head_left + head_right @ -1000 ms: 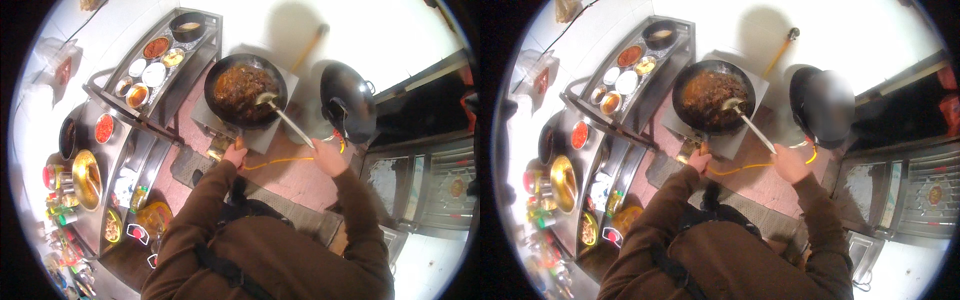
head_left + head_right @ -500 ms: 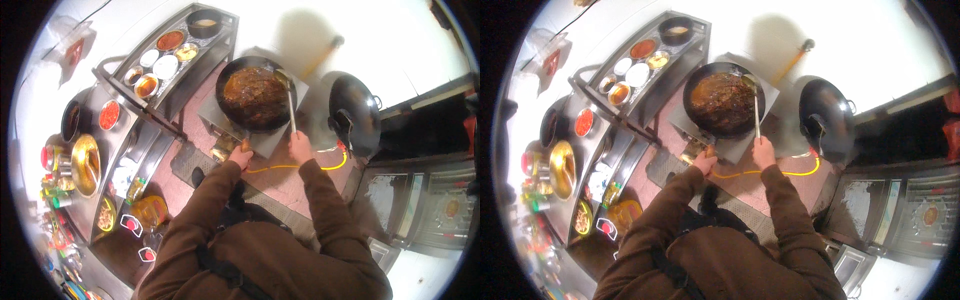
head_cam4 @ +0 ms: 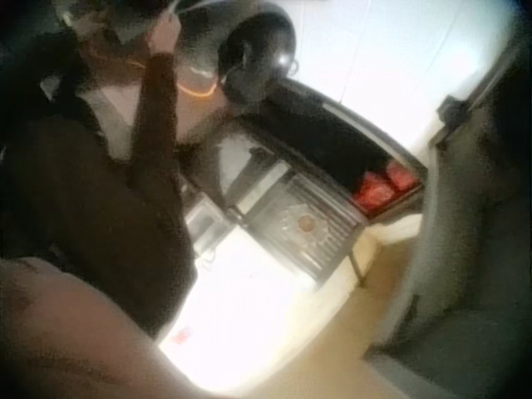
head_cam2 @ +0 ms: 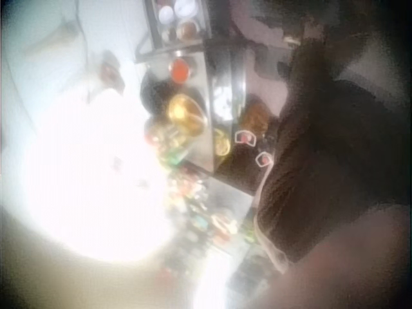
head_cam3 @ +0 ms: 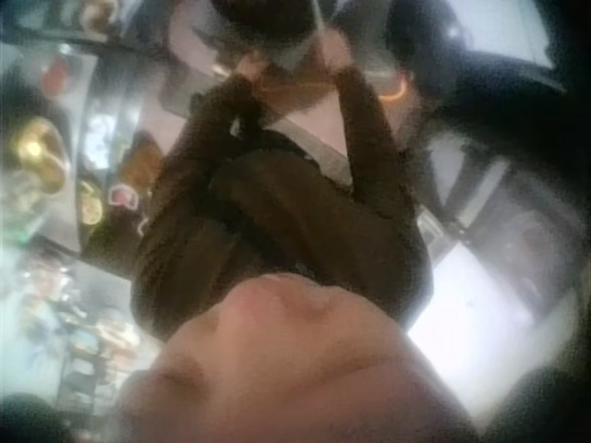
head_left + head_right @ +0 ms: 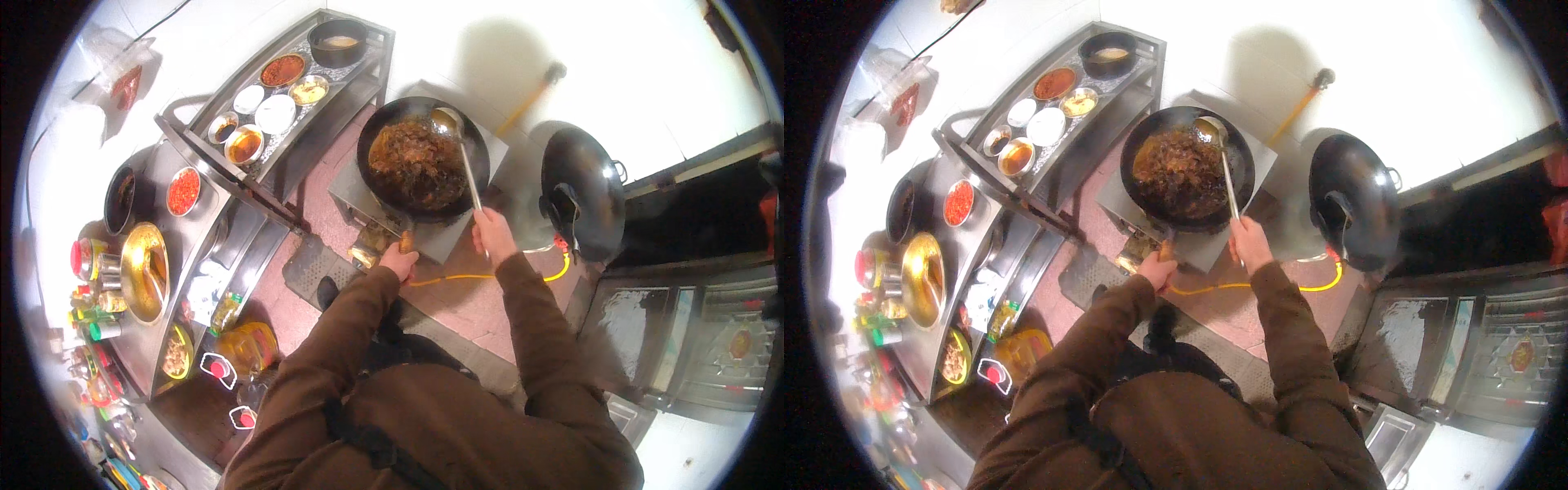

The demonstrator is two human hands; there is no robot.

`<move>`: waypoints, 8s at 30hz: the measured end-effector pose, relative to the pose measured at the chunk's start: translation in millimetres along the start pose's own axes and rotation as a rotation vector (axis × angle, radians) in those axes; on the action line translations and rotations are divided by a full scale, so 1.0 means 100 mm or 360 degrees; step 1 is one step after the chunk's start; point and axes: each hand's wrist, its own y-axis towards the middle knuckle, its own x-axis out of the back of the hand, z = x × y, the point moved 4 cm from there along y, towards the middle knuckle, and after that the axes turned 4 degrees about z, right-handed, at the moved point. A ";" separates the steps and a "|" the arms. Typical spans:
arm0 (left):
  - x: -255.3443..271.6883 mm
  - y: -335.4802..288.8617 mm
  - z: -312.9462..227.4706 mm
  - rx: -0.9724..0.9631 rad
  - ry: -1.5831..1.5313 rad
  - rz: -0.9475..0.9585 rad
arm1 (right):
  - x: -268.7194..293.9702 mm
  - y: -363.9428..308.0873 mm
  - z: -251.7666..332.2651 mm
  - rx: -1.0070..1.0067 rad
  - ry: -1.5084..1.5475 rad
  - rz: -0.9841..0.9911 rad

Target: The person stirs a dark stew in a wok, transfers portions into a metal bowl, and adds a reddish-orange grainy ingredient from another bowl. They use a ladle and a long-handled spoon to mix and serve the food in a commercial kitchen.

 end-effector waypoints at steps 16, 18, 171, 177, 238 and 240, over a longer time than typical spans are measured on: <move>-0.01 -0.03 0.00 0.0080 -0.0111 0.0035 | 0.40 -0.79 -0.20 0.0442 -0.1618 -0.0078; 0.00 -0.03 0.00 0.0064 -0.0079 0.0035 | 0.50 -1.05 0.00 0.0611 -0.1493 -0.0109; 0.02 -0.14 0.06 0.0090 -0.0159 -0.0002 | 0.48 -1.35 -0.19 0.0215 -0.1137 0.0147; 0.02 -0.16 0.04 0.0032 -0.0186 0.0068 | 0.83 -1.48 0.02 -0.0086 -0.1664 0.0029; 0.04 -0.15 0.06 0.0051 -0.0033 0.0009 | -0.46 -0.68 -0.28 -0.0473 0.0701 0.0066; 0.03 -0.16 0.04 0.0053 -0.0067 0.0044 | -0.33 -0.80 -0.20 -0.0447 0.0608 0.0105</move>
